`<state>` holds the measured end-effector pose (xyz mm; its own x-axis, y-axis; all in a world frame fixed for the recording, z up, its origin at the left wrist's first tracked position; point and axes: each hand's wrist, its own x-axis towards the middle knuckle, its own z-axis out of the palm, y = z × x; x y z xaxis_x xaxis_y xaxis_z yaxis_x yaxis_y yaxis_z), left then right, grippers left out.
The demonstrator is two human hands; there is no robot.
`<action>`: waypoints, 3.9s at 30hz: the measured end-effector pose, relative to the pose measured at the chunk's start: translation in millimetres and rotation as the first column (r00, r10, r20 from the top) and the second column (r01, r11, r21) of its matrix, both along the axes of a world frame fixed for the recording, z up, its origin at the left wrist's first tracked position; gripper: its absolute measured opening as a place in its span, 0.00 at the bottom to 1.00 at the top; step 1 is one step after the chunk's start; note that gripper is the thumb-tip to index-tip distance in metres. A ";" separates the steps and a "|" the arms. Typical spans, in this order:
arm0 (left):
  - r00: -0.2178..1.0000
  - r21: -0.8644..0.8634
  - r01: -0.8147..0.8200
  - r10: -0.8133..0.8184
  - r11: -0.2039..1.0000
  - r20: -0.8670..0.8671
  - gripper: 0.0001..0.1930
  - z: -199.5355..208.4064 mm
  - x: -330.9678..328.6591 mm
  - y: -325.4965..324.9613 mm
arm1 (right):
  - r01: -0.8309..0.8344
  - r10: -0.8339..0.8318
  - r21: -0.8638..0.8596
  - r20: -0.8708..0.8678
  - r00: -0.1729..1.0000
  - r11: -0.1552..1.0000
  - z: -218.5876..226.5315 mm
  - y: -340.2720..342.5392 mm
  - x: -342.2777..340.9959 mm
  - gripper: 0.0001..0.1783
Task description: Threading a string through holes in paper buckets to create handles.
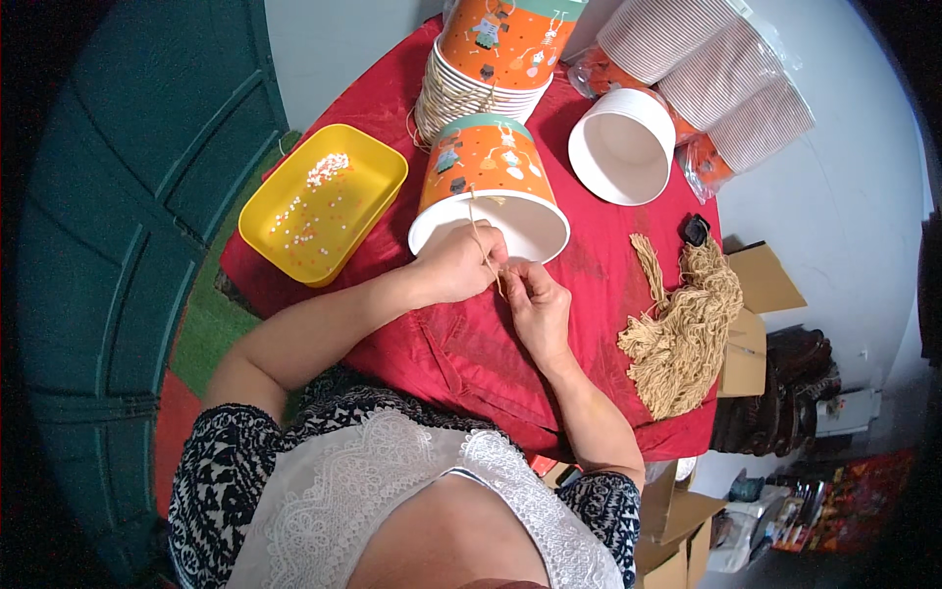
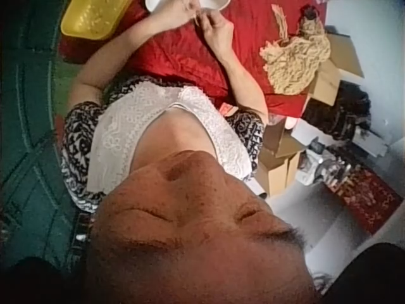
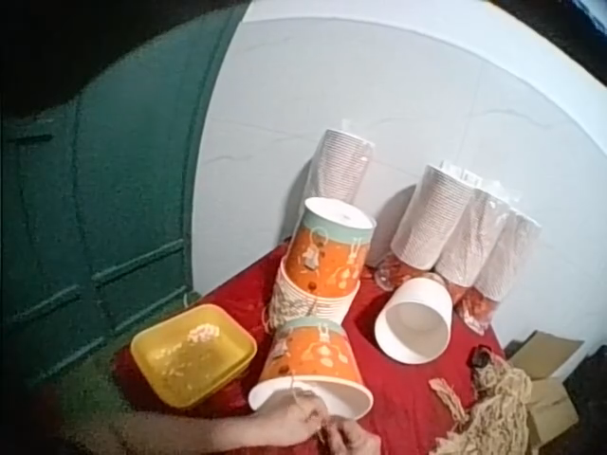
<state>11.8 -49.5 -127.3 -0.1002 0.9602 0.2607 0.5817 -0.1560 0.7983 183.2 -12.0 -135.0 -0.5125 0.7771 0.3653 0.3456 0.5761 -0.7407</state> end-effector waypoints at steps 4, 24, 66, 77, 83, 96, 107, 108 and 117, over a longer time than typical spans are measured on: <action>0.983 0.019 -0.014 0.017 1.000 -0.182 0.05 -1.6 4.0 -2.4 | -0.004 0.003 -0.043 -0.019 1.000 0.999 -1.4 0.6 0.2 0.02; 0.980 0.066 0.013 0.000 0.998 -0.197 0.04 -11.8 5.6 -0.8 | 0.055 -0.055 0.016 -0.015 0.998 0.998 -10.3 3.9 -4.4 0.06; 0.997 0.049 -0.007 0.011 0.999 -0.079 0.04 -7.9 3.6 -0.1 | -0.033 0.031 -0.126 -0.016 0.999 0.991 0.6 2.1 -2.6 0.05; 0.986 0.089 -0.008 0.023 0.996 -0.167 0.06 -5.7 5.5 -2.1 | -0.071 0.046 -0.324 -0.085 0.995 0.943 2.0 9.2 -0.9 0.06; 0.976 0.080 0.030 -0.012 0.996 -0.218 0.03 -8.3 5.5 -3.2 | -0.062 0.032 -0.359 -0.087 0.996 0.931 -2.0 11.8 -0.3 0.06; 0.977 0.037 0.026 -0.018 0.999 -0.211 0.05 -7.4 9.1 -4.1 | -0.045 0.009 -0.412 -0.090 0.996 0.910 6.5 8.9 -2.9 0.07; 0.985 0.090 0.010 0.006 0.996 -0.173 0.04 -13.1 3.4 1.3 | -0.018 0.001 -0.213 -0.081 0.997 0.977 4.0 6.9 -0.7 0.06; 0.988 0.075 0.011 0.001 0.997 -0.156 0.04 -11.3 3.3 0.5 | -0.015 0.004 -0.198 -0.058 0.998 0.980 6.2 7.1 0.7 0.07; 0.988 0.028 0.026 -0.021 0.999 -0.155 0.04 -6.2 3.8 -1.2 | -0.046 0.045 -0.027 -0.011 0.999 0.999 10.2 8.7 7.6 0.06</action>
<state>15.6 -50.6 -133.4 -0.0336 0.9534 0.3000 0.6939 -0.1938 0.6935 190.7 -3.3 -124.8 -0.5436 0.7627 0.3504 0.3113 0.5710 -0.7597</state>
